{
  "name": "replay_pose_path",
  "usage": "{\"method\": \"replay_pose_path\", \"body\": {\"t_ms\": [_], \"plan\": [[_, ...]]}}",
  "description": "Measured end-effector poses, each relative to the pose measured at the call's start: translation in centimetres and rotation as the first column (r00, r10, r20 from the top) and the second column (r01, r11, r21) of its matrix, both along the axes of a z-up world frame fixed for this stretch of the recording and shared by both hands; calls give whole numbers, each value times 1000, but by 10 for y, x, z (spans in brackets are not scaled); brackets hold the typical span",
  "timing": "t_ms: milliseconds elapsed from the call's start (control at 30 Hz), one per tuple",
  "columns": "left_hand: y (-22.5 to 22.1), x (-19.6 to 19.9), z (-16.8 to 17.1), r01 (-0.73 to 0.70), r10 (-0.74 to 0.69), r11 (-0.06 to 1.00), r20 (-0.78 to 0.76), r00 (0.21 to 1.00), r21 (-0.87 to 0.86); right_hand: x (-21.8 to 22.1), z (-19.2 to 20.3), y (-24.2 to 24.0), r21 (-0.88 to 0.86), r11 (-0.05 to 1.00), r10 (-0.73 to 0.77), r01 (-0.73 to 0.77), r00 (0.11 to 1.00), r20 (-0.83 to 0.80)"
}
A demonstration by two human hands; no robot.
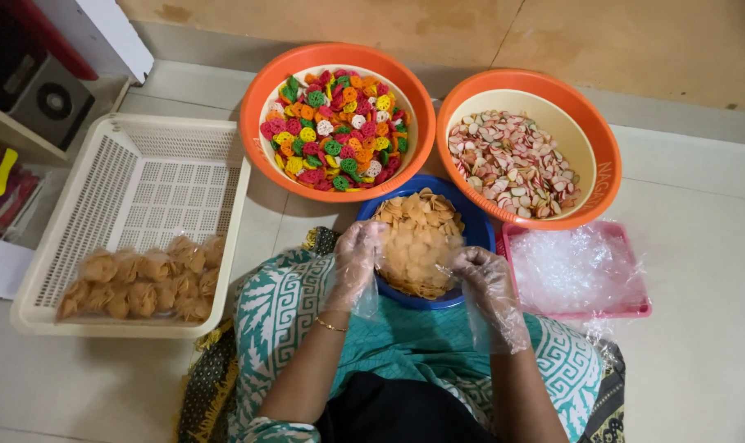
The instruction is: A person wearing gloves sorts and transfers different types of snacks between various bowls and a basket.
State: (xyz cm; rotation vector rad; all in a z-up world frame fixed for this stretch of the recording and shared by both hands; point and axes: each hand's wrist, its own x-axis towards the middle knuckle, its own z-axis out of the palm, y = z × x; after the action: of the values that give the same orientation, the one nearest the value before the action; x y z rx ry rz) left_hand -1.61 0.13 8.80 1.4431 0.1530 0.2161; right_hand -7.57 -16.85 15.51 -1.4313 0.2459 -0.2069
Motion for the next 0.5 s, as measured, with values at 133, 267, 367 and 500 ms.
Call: {"method": "replay_pose_path", "body": {"t_ms": [133,267,367,500], "plan": [[-4,16,-43,-24,31,998,125,992,-58,0,-8,-1,67,998,8,-7,1000,-8],[-1,14,-51,-41,45,993,33,998,-110,-3,9,4,44,998,58,-55,996,-71],[10,20,-79,91,-97,959,-6,995,-269,4,-14,-6,93,993,84,-76,993,-82],[36,30,-83,497,-537,596,147,831,-630,0,-50,-19,321,913,148,-253,937,316]]}}
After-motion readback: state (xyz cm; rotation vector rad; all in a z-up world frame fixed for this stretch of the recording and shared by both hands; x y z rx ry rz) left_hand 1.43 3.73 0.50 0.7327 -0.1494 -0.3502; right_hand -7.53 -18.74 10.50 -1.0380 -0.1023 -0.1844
